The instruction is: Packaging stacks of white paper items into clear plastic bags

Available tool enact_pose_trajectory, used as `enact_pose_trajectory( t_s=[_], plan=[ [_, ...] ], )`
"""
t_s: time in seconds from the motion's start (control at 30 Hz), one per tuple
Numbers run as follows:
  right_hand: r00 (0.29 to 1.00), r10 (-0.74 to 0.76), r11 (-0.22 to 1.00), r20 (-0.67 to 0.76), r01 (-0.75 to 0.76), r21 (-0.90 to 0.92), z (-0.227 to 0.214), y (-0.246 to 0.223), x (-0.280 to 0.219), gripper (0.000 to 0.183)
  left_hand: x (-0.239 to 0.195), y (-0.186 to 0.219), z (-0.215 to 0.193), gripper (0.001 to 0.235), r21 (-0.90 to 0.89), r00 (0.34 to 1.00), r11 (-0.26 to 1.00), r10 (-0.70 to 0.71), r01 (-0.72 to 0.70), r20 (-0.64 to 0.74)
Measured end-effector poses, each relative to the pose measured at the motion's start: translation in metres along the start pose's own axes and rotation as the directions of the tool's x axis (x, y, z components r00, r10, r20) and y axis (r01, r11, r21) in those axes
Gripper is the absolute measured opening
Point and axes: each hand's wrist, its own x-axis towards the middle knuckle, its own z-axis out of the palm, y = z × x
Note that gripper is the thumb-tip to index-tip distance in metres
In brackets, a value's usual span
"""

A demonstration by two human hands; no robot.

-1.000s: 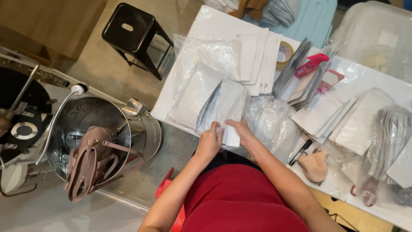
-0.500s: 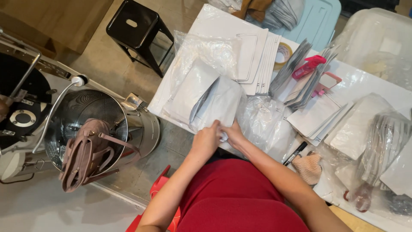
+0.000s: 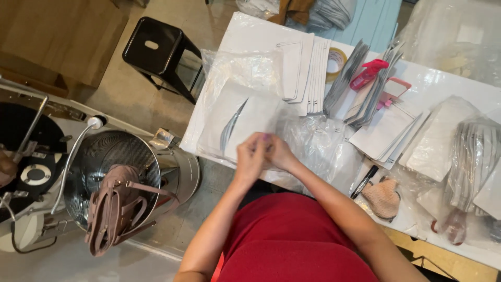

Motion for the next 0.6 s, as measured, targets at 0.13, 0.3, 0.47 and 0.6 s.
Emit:
enact_pose_trajectory(
  t_s=[0.13,0.3,0.47,0.6],
  plan=[
    [0.945,-0.265,0.963,-0.190,0.271,0.003,-0.038,-0.022,0.007,0.023,0.014,0.022,-0.052,0.031,-0.062,0.986,0.998,0.000,-0.011,-0.165],
    [0.656,-0.588,0.806,-0.473,0.426,-0.411,-0.095,-0.039,0.103,0.013,0.029,0.039,-0.080,0.033,-0.217,0.949,0.976,-0.039,-0.032,-0.314],
    [0.880,-0.138,0.761,-0.454,-0.200,-0.618,-0.093,-0.018,0.204,0.099,0.037,0.036,-0.088,0.034,-0.279,0.963,0.960,-0.088,0.014,-0.253],
    [0.840,-0.012,0.655,-0.543,-0.403,-0.639,-0.075,-0.028,0.221,0.118,0.036,0.026,-0.091,0.037,-0.335,0.972,0.941,-0.125,0.052,-0.198]
  ],
)
